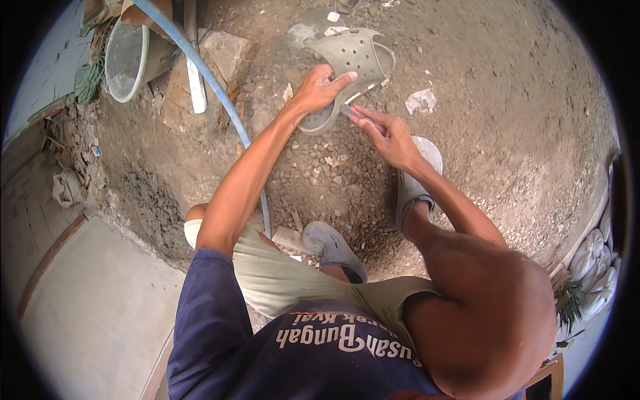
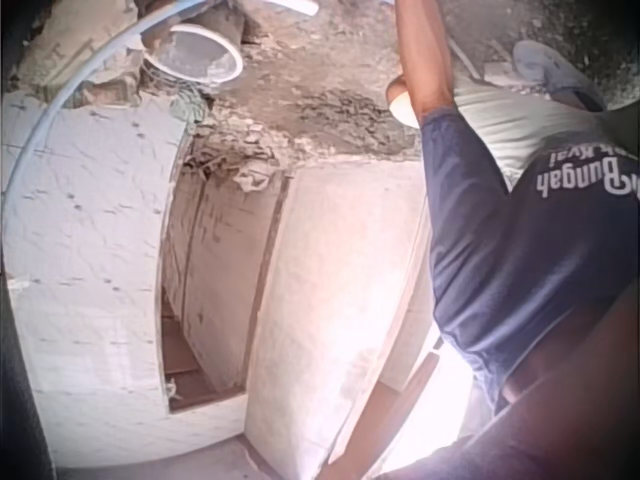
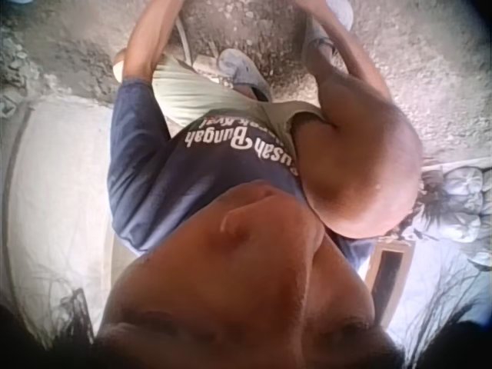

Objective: The person holds a beige clog-style shoe and uses a pink utility knife to cut the sole. They position the shoe on the ground and make several cuts along the edge of the sole, separating a strip of material from the main body of the shoe.

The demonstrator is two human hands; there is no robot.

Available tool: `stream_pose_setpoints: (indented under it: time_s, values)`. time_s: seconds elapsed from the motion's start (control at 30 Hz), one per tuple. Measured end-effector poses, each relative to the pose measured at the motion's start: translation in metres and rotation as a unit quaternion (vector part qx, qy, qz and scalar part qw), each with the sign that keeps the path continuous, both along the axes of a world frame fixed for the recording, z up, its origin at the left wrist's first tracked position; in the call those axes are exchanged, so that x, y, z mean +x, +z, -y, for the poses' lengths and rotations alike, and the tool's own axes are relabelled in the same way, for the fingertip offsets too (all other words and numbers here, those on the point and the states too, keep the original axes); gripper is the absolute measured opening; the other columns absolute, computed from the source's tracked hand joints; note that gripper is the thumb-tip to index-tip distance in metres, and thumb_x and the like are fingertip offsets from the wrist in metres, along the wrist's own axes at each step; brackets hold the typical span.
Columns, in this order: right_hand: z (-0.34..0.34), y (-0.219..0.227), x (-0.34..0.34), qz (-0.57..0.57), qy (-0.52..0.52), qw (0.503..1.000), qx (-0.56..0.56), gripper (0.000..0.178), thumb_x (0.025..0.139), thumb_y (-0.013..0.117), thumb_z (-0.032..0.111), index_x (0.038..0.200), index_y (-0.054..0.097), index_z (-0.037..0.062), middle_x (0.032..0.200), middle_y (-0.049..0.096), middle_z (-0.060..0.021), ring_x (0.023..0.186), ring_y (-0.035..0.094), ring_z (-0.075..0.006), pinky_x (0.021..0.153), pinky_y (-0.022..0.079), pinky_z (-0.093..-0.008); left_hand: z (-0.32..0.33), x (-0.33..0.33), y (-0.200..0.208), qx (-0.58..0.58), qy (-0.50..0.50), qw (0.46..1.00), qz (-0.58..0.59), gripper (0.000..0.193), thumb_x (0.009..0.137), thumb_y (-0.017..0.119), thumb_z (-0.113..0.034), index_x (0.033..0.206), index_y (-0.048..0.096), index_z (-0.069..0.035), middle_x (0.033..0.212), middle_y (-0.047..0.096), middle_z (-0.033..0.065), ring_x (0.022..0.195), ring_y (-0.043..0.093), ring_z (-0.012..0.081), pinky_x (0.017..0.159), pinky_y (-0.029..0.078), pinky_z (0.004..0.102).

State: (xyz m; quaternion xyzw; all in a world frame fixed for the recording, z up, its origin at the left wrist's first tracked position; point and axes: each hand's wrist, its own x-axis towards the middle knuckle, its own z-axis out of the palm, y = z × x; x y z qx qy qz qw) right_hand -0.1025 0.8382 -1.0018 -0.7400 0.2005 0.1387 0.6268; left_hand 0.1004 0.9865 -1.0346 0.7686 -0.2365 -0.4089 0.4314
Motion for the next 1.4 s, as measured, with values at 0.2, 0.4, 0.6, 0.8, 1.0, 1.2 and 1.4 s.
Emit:
stream_pose_setpoints:
  time_s: [0.2,0.4,0.6,0.8,1.0,1.2,1.4]
  values:
    - [0.001,0.003,-0.018,-0.050,0.014,0.998,0.035,0.045,0.109,0.062,0.025,0.148,0.065,0.0036,0.102,0.079,-0.0093,0.085,0.061,-0.0090,0.083,0.054,-0.0314,0.000,0.001,-0.002,-0.019,0.017,0.999,-0.020,0.048,0.104,0.070,-0.046,0.106,0.079,0.001,0.089,0.076,0.0056,0.079,0.065,0.0140,0.072,0.052,0.0362]
    - [-0.018,-0.014,-0.003,0.057,-0.028,0.996,0.063,0.045,0.110,0.062,0.025,0.149,0.065,0.0042,0.085,0.066,-0.0015,0.075,0.051,-0.0083,0.072,0.049,-0.0304,0.001,0.004,-0.003,0.023,-0.002,1.000,-0.007,0.048,0.104,0.071,-0.046,0.105,0.078,0.001,0.089,0.075,0.0044,0.078,0.064,0.0121,0.070,0.051,0.0337]
    - [-0.008,0.003,-0.020,-0.056,0.034,0.995,0.079,0.044,0.110,0.061,0.026,0.150,0.065,0.0081,0.080,0.060,0.0018,0.071,0.046,-0.0075,0.067,0.046,-0.0300,0.002,0.006,-0.007,-0.011,0.033,0.998,-0.048,0.043,0.104,0.072,-0.042,0.112,0.079,-0.001,0.094,0.077,0.0047,0.082,0.064,0.0114,0.075,0.053,0.0340]
    - [-0.010,0.008,-0.019,-0.027,0.136,0.986,0.092,0.046,0.110,0.061,0.027,0.154,0.063,0.0134,0.085,0.069,-0.0042,0.072,0.049,-0.0114,0.071,0.050,-0.0328,0.006,0.007,0.004,-0.025,0.052,0.995,-0.081,0.040,0.106,0.071,-0.037,0.122,0.077,-0.001,0.101,0.078,0.0060,0.087,0.067,0.0123,0.080,0.055,0.0341]
    - [0.022,0.027,-0.064,0.002,0.178,0.984,0.022,0.048,0.106,0.066,0.026,0.152,0.063,0.0127,0.120,0.079,-0.0180,0.100,0.075,-0.0205,0.090,0.057,-0.0373,-0.017,-0.009,0.044,0.027,-0.089,0.995,0.047,0.038,0.108,0.066,-0.034,0.110,0.071,0.003,0.092,0.072,0.0112,0.081,0.069,0.0239,0.079,0.058,0.0431]
    - [0.061,0.029,-0.076,0.021,0.146,0.982,-0.119,0.046,0.098,0.078,0.027,0.138,0.072,0.0041,0.105,0.081,-0.0156,0.086,0.073,-0.0167,0.078,0.056,-0.0327,-0.115,-0.070,0.096,-0.117,-0.058,0.926,0.354,0.036,0.105,0.067,-0.030,0.109,0.066,0.005,0.106,0.065,0.0237,0.103,0.066,0.0414,0.091,0.053,0.0540]
    - [0.042,0.024,-0.056,-0.016,0.182,0.969,-0.167,0.043,0.098,0.078,0.025,0.134,0.074,0.0015,0.094,0.080,-0.0131,0.073,0.064,-0.0139,0.068,0.052,-0.0326,-0.189,-0.097,0.134,0.005,0.067,0.968,0.242,0.036,0.102,0.072,-0.030,0.099,0.057,0.003,0.095,0.062,0.0185,0.091,0.062,0.0408,0.081,0.048,0.0529]
